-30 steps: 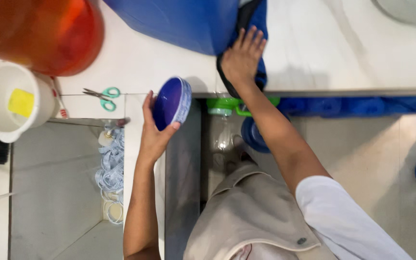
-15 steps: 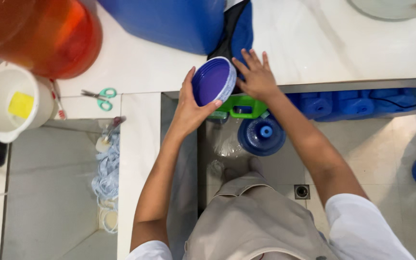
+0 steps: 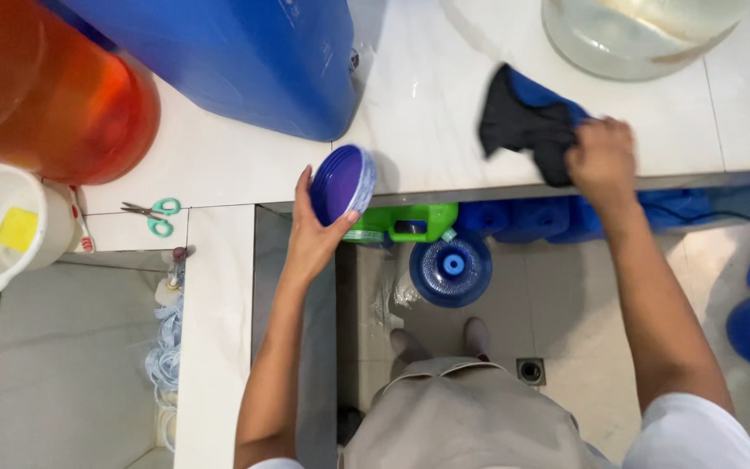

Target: The person cleans a blue plastic container by rinsing it under a tap, scrubbing with a sponge, and wiping with a cloth. They then apply a seal to the container's lid using a heat gun and place the container on a counter among other containers.

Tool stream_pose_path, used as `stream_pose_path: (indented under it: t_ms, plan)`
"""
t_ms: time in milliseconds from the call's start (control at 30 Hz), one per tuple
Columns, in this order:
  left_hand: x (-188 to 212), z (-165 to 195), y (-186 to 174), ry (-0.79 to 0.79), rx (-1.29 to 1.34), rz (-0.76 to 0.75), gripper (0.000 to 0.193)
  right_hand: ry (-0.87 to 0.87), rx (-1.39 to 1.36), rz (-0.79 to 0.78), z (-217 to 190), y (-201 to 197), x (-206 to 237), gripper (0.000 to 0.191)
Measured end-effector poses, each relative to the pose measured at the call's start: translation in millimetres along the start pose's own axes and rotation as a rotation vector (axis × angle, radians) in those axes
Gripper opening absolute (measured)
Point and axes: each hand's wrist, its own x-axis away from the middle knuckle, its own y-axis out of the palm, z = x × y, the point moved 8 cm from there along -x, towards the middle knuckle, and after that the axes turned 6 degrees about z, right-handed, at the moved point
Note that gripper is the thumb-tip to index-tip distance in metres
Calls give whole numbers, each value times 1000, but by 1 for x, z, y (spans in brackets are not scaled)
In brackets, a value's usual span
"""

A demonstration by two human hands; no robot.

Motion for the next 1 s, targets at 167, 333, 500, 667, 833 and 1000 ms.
stream_pose_path:
  t_ms: [167,333,500,667,833,1000]
  plan:
    - [13,7,-15,-86,7,79,105,-22,-288,142,-13,21,-49,54]
    - [40,18,-40,-70,-21,149,109,-256,-371,-118,-222,97,-81,52]
    - [97,-4,-129,-109,43,332,111,-532,-561,-154,-426,98,-60,54]
    - [151,-44,-213,-193,6,500,114,-385,-491,-281,-534,156,-121,62]
    - [192,-82,-262,-290,20,583,117,-111,-298,-277,-635,192,-142,70]
    - [182,-100,-262,-296,23,510,118,-93,-737,-541,-731,202,-160,67]
